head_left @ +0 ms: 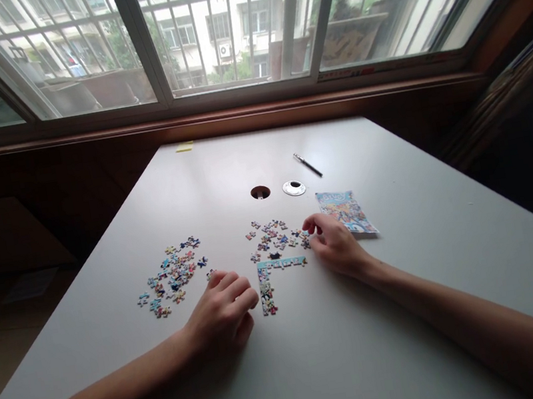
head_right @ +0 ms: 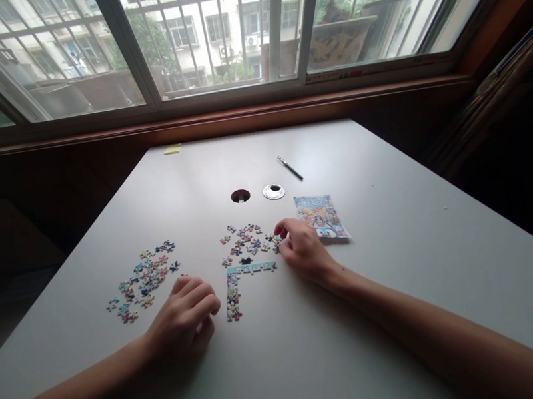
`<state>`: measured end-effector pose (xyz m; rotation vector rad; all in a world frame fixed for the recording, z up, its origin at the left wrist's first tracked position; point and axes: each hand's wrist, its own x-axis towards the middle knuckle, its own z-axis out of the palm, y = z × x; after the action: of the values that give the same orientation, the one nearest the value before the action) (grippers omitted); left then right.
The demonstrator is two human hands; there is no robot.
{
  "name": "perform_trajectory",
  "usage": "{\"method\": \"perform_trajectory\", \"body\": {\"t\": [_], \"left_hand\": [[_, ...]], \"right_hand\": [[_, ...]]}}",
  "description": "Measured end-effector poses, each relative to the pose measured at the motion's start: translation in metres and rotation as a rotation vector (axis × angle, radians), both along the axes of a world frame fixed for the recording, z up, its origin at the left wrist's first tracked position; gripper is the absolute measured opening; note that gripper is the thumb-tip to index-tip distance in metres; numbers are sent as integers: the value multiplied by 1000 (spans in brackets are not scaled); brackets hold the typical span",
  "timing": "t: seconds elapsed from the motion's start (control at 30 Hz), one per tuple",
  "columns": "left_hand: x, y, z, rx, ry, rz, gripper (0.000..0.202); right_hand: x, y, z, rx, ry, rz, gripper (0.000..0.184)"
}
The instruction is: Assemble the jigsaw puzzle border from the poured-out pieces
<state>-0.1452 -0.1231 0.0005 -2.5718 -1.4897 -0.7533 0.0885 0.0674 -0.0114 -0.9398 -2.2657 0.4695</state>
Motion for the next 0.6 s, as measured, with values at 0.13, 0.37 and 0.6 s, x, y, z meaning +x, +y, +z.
{"method": "perform_trajectory", "body": {"t": [0.13, 0.37, 0.6], "left_hand": [[1, 0, 1, 1, -4, 21, 15], [0, -1, 2, -15, 23, 38, 16], [0, 0, 3, -31, 9, 28, 18]], "right_hand": [[0, -1, 0, -6, 3, 1, 26], [0, 0, -1, -2, 10, 13, 25], [1, 0, 0, -16, 14, 19, 28]]}}
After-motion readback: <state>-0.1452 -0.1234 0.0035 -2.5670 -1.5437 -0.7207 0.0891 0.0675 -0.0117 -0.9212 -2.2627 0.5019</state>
